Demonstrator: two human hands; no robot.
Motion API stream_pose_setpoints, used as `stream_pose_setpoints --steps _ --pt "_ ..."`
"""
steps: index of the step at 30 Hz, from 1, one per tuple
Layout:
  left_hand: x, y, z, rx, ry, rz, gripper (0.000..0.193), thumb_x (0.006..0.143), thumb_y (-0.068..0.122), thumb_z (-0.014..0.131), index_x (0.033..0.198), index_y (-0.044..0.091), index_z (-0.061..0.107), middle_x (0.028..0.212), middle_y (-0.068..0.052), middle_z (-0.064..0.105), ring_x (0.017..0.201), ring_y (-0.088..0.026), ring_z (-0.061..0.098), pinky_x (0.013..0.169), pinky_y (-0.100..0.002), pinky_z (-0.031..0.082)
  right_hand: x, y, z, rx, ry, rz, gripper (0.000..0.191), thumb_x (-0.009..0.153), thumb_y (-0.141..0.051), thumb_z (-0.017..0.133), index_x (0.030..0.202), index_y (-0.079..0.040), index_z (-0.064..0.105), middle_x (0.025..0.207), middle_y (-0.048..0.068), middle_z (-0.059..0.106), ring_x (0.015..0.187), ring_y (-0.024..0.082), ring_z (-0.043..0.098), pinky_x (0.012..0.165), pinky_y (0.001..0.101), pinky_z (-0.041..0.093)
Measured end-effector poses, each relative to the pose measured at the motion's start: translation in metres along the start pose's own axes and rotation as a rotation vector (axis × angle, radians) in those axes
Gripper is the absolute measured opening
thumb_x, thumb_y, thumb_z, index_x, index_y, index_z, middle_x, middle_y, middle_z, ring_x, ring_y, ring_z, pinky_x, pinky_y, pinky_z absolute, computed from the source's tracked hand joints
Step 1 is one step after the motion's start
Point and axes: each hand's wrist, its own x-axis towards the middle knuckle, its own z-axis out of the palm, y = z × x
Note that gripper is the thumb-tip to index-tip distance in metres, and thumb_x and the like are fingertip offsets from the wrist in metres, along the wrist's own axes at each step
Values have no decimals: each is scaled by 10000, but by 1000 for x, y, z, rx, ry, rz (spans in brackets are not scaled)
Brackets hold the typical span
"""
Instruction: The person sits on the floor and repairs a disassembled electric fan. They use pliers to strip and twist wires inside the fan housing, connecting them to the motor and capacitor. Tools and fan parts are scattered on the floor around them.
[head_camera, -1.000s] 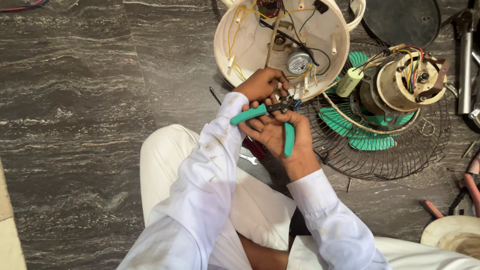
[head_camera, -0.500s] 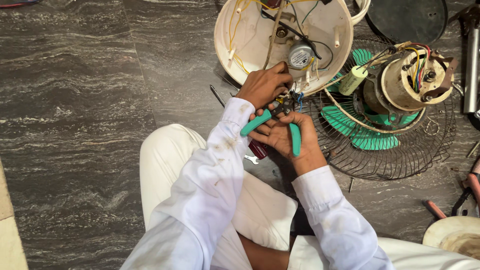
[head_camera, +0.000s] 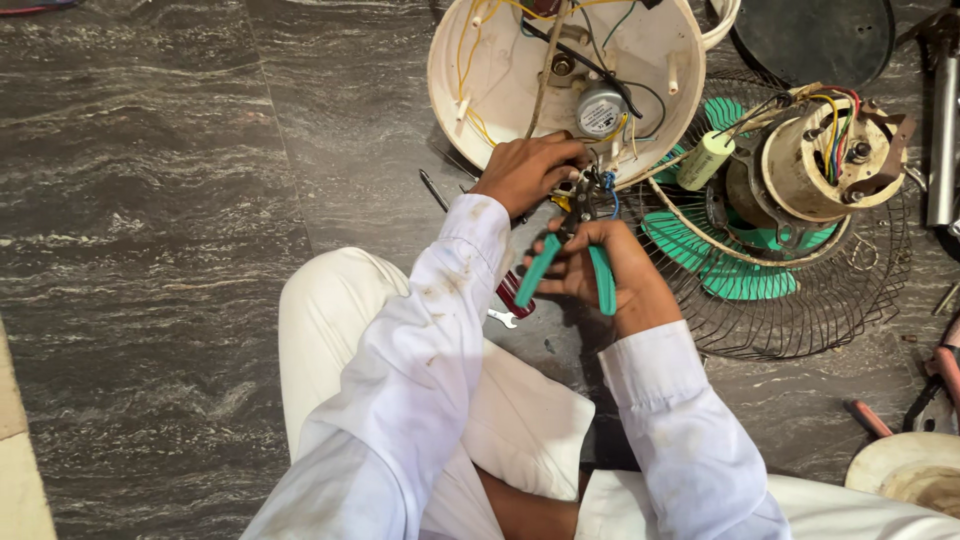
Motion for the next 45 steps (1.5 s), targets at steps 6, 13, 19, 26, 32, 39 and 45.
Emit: stream_pose_setpoints --steps 6,13,19,26,32,39,45 --pt "-5 6 -8 -47 -35 35 334 844 195 748 1158 235 642 1105 -14 704 955 -282 697 733 -432 523 0 -3 -8 -232 187 4 303 723 -72 503 1021 -110 539 900 114 635 907 350 668 881 614 526" --pt "-3 -2 3 -129 59 -33 199 875 301 766 1023 176 720 1004 0 750 930 -268 712 737 -417 523 -7 -10 -8 -314 197 -9 307 733 -61 520 1036 -106 543 880 108 626 859 330 664 845 625 544" --pt "0 -15 9 -265 38 -130 193 876 300 745 1001 162 798 892 -53 776 836 -249 744 716 -360 541 -4 -4 -6 -262 185 62 343 721 -93 518 1063 -108 545 931 116 641 917 337 662 889 601 521" --pt "2 -19 10 -301 29 -142 188 894 262 732 1020 137 794 897 -78 781 845 -252 754 729 -363 549 13 1 -7 -128 132 96 350 700 -96 523 1050 -88 532 933 142 620 942 378 648 908 617 514" --pt "3 -14 8 -324 22 -154 159 938 241 697 1015 116 759 904 -56 790 888 -256 757 764 -366 549 17 2 -7 -100 131 105 314 719 -99 524 1033 -88 530 942 143 637 950 387 650 911 622 513" --pt "2 -15 1 -320 -30 32 165 858 202 722 1013 156 754 983 -17 788 954 -245 751 801 -368 567 18 3 -7 -45 148 87 273 718 -117 533 989 -93 557 920 158 633 955 399 656 905 645 503" --pt "2 -8 2 -162 -46 -57 134 866 268 753 973 191 775 957 6 774 939 -249 726 768 -395 535 16 5 -5 0 115 73 246 729 -103 527 972 -82 559 927 161 639 966 396 661 953 672 504"
